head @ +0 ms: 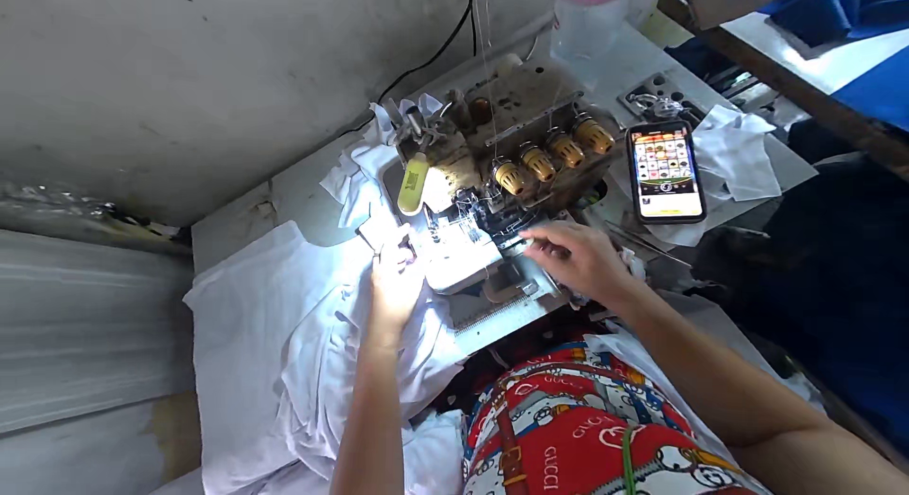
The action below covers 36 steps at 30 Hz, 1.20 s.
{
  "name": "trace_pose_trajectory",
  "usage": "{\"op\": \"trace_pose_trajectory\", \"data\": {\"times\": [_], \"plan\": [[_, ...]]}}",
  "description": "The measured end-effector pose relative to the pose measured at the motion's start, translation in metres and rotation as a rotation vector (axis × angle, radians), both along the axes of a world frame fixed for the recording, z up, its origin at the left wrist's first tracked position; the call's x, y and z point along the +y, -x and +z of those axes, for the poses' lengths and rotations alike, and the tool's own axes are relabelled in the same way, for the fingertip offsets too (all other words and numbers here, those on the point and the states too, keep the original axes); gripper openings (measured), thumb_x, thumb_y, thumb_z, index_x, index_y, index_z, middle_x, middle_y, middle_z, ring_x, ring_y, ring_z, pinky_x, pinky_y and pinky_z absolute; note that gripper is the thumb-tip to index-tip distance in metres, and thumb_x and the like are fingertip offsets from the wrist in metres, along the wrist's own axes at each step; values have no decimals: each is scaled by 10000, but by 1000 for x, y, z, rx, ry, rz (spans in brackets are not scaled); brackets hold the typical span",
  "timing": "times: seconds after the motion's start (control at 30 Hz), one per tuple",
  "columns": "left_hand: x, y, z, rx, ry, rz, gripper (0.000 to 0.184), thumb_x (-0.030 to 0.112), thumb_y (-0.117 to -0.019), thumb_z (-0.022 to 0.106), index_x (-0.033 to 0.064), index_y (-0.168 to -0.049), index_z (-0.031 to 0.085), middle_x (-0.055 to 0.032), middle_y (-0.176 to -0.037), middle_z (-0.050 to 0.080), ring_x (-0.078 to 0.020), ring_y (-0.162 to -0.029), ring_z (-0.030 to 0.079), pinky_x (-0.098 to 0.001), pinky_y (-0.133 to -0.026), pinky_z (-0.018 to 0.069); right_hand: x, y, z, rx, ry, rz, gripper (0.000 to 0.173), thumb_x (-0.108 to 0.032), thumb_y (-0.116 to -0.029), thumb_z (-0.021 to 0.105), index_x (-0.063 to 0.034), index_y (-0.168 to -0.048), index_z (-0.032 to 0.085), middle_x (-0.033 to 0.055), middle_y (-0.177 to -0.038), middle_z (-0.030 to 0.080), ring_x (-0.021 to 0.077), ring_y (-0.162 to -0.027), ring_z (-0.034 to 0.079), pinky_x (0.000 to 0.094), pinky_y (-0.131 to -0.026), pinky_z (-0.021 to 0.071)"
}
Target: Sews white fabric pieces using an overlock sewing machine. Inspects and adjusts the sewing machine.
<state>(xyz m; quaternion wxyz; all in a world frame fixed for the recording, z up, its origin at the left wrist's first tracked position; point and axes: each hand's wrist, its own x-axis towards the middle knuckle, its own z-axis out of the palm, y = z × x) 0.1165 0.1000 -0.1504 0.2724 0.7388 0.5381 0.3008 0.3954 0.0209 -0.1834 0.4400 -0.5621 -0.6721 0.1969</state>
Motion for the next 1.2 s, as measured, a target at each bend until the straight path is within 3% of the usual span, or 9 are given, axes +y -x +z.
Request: {"op": "trace_pose_trajectory", "data": {"times": [0.13, 0.23, 0.4, 0.5, 0.57, 0.67, 0.87, 1.0, 1.2], "plan": [[-4, 3, 9, 32, -151, 27, 178, 137, -919, 696, 6, -1034, 731, -46, -861, 696, -14, -729, 594, -192, -695, 485, 36, 35, 10, 350, 258, -119, 212, -153, -991, 661, -27, -1144, 735, 65, -765, 700, 110, -591, 659, 297, -588, 590], [-10, 4, 13, -69, -156, -2, 115, 71, -910, 661, -9, -962, 726, -9, -824, 685, 48, -712, 583, -125, -681, 483, 48, 50, 4, 468, 298, -195, 165, -166, -946, 725, -31, -1037, 754, 25, -675, 653, 65, -525, 561, 269, -537, 513], [-10, 1, 17, -108, -181, 31, 136, 61, -938, 615, 9, -1046, 678, -20, -952, 657, 7, -829, 603, -151, -742, 502, 52, 62, -1, 513, 210, -270, 95, -116, -916, 748, -24, -933, 764, 27, -706, 678, 26, -554, 528, 238, -565, 475], [-5, -6, 16, 83, -120, 62, 353, 148, -954, 677, 0, -1274, 669, -200, -1265, 648, -277, -1175, 608, -432, -994, 486, 54, 65, -8, 585, 133, -265, 73, -81, -916, 713, -17, -889, 736, -23, -615, 595, -10, -501, 458, 191, -505, 415], [1, -10, 7, 98, -128, 51, 280, 186, -946, 704, 36, -1181, 733, -179, -1271, 664, -321, -1247, 580, -499, -1073, 436, 53, 66, -10, 668, 112, -243, 71, -72, -938, 685, -16, -902, 708, -37, -610, 584, -16, -495, 474, 178, -498, 433], [6, -17, 3, 160, -274, 16, 177, 152, -957, 670, 6, -1022, 746, -181, -1166, 705, -340, -1173, 629, -539, -1045, 444, 51, 69, -10, 718, 66, -247, 61, -69, -950, 664, -13, -936, 683, -38, -625, 590, -14, -495, 508, 174, -492, 465], [1, -32, 15, 352, -274, 71, 208, 170, -1017, 557, 36, -1007, 716, -191, -1055, 688, -389, -1104, 622, -615, -1015, 405, 44, 62, -8, 667, -29, -236, 85, -51, -966, 628, 24, -976, 668, -23, -658, 597, -20, -522, 551, 163, -513, 516], [2, -25, 17, 358, -247, 120, 274, 166, -1028, 544, -43, -1117, 699, -275, -1155, 669, -443, -1182, 598, -606, -1037, 404, 44, 62, -9, 666, -79, -236, 80, -52, -960, 614, 11, -968, 663, -42, -661, 599, -29, -523, 558, 155, -514, 521], [9, -17, 18, 210, -194, -42, 390, 229, -963, 671, 12, -1286, 667, -187, -1336, 637, -360, -1290, 562, -593, -1076, 409, 45, 62, -12, 676, -105, -207, 53, -38, -956, 596, -6, -960, 637, -63, -673, 582, -39, -534, 548, 142, -521, 512]]}}
